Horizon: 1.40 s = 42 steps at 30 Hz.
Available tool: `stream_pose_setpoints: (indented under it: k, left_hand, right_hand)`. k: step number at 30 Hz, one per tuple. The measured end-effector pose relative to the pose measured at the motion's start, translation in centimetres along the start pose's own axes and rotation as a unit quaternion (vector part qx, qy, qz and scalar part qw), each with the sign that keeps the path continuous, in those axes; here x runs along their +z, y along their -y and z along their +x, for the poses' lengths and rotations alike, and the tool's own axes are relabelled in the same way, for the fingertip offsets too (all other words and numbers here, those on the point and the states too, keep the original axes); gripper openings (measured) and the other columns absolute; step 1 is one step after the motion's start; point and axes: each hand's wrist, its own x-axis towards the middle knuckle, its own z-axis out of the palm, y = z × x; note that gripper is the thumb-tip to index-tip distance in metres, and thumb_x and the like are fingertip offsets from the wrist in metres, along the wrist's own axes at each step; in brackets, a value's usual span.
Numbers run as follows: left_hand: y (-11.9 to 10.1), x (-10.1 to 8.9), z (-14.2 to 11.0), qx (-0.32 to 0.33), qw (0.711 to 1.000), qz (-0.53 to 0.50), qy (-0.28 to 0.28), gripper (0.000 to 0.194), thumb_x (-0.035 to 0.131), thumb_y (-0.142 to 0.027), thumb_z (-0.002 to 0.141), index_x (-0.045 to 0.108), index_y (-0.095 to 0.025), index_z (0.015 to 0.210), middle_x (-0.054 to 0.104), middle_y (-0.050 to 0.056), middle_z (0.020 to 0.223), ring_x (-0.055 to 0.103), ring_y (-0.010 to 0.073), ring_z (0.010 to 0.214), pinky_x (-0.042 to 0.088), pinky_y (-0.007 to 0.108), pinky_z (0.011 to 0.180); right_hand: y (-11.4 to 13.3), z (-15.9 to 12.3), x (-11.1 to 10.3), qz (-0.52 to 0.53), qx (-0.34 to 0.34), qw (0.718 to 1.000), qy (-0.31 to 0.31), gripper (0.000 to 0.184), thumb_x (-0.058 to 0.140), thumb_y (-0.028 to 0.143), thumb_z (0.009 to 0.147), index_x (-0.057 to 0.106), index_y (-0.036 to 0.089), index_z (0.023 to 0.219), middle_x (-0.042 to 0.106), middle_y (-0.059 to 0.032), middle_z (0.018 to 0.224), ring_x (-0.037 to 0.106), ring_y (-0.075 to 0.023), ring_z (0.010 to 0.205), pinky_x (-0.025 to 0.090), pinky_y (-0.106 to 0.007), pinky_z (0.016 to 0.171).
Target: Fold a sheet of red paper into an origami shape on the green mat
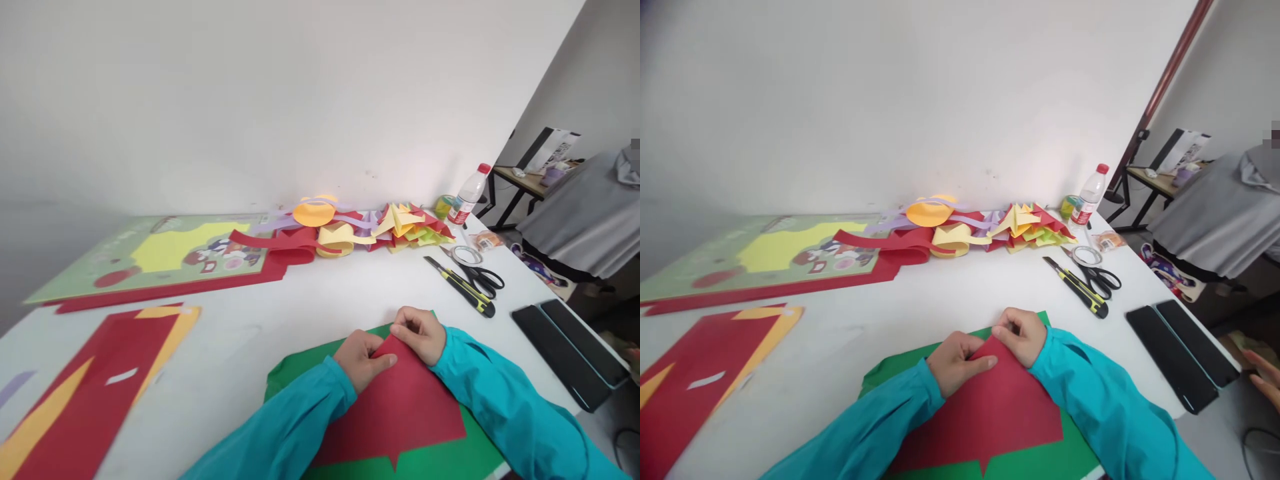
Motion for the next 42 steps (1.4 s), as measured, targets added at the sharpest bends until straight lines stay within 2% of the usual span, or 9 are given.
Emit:
stream_pose_setpoints:
  k: [4,7,12,16,22,25,30,35,42]
  left_hand:
    - [-0.2,-0.1,-0.1,0.005,1.0,-0.006,0.013,0.04,0.061,-0.051,0.057,0.056,-0.012,0.051,0.052,-0.001,0.046,0.043,0.0095,0.044,0.029,0.02,0.04]
    - [-0.3,-0.1,-0.2,0.005,1.0,-0.018,0.006,0.043,0.062,-0.054,0.057,0.059,-0.011,0.055,0.055,0.001,0.05,0.047,0.0116,0.046,0.031,0.021,0.041]
    - [-0.1,-0.1,0.0,0.01,1.0,-0.007,0.009,0.046,0.062,-0.057,0.055,0.055,-0.011,0.05,0.053,0.001,0.047,0.045,0.0113,0.045,0.029,0.021,0.04]
    - [0.0,-0.2,0.2,0.007,1.0,-0.011,0.014,0.046,0.062,-0.057,0.055,0.057,-0.011,0.051,0.054,0.001,0.047,0.045,0.0112,0.044,0.03,0.021,0.041]
    - [0.3,-0.5,0.3,0.012,1.0,-0.01,0.026,0.048,0.063,-0.059,0.055,0.058,-0.011,0.053,0.055,0.001,0.049,0.046,0.0116,0.046,0.031,0.021,0.041]
    - [0.4,-0.5,0.4,0.029,0.999,0.013,0.025,0.05,0.061,-0.061,0.055,0.055,-0.011,0.048,0.05,-0.001,0.044,0.04,0.0094,0.043,0.027,0.021,0.039]
    - [-0.7,-0.3,-0.2,0.025,0.999,-0.022,-0.008,0.048,0.065,-0.058,0.054,0.059,-0.011,0.052,0.05,-0.001,0.045,0.04,0.0091,0.044,0.028,0.021,0.041]
    - [-1.6,-0.3,-0.7,-0.009,0.996,-0.084,-0.004,0.045,0.071,-0.053,0.048,0.064,-0.009,0.056,0.057,0.001,0.05,0.046,0.011,0.046,0.033,0.022,0.043]
    - [-0.2,-0.6,0.0,-0.015,0.993,-0.113,-0.016,0.044,0.074,-0.05,0.046,0.066,-0.009,0.058,0.062,0.003,0.052,0.051,0.0124,0.046,0.036,0.022,0.042]
  right_hand:
    - [0.5,-0.1,0.0,-0.04,-0.049,0.998,-0.017,0.036,0.048,0.048,0.08,0.048,0.018,0.06,0.044,0.0038,0.052,0.038,-0.0088,0.05,0.03,-0.021,0.046]
    - [0.4,0.0,-0.1,-0.116,-0.094,0.989,-0.022,0.037,0.041,0.045,0.085,0.046,0.019,0.059,0.045,0.003,0.054,0.039,-0.0093,0.051,0.031,-0.022,0.049]
    - [-0.2,0.0,-0.1,-0.281,-0.211,0.936,-0.02,0.033,0.031,0.032,0.089,0.039,0.02,0.06,0.041,0.0014,0.057,0.037,-0.0113,0.054,0.03,-0.024,0.053]
    - [-0.4,0.1,0.0,-0.347,-0.241,0.906,-0.032,0.031,0.029,0.029,0.089,0.037,0.02,0.061,0.041,0.001,0.057,0.036,-0.0122,0.054,0.029,-0.026,0.054]
    - [-0.2,0.2,-0.2,-0.319,-0.227,0.92,-0.004,0.039,0.028,0.037,0.091,0.036,0.02,0.057,0.041,0.002,0.054,0.037,-0.0107,0.051,0.03,-0.023,0.052]
    - [-0.2,0.3,-0.3,-0.325,-0.241,0.914,0.006,0.042,0.025,0.038,0.091,0.038,0.02,0.055,0.042,0.0016,0.052,0.037,-0.0104,0.049,0.03,-0.023,0.05]
    - [-0.2,0.2,-0.9,-0.286,-0.228,0.93,0.025,0.047,0.027,0.046,0.09,0.039,0.019,0.053,0.043,0.002,0.05,0.038,-0.0092,0.048,0.03,-0.021,0.047]
    - [-0.5,0.1,-1.3,-0.269,-0.249,0.929,0.047,0.044,0.031,0.039,0.09,0.035,0.019,0.051,0.038,0.0027,0.048,0.034,-0.0091,0.046,0.028,-0.023,0.047]
    - [-0.4,0.1,-1.7,-0.22,-0.205,0.949,0.093,0.042,0.034,0.038,0.088,0.03,0.019,0.051,0.033,0.0046,0.047,0.031,-0.0073,0.043,0.024,-0.022,0.044]
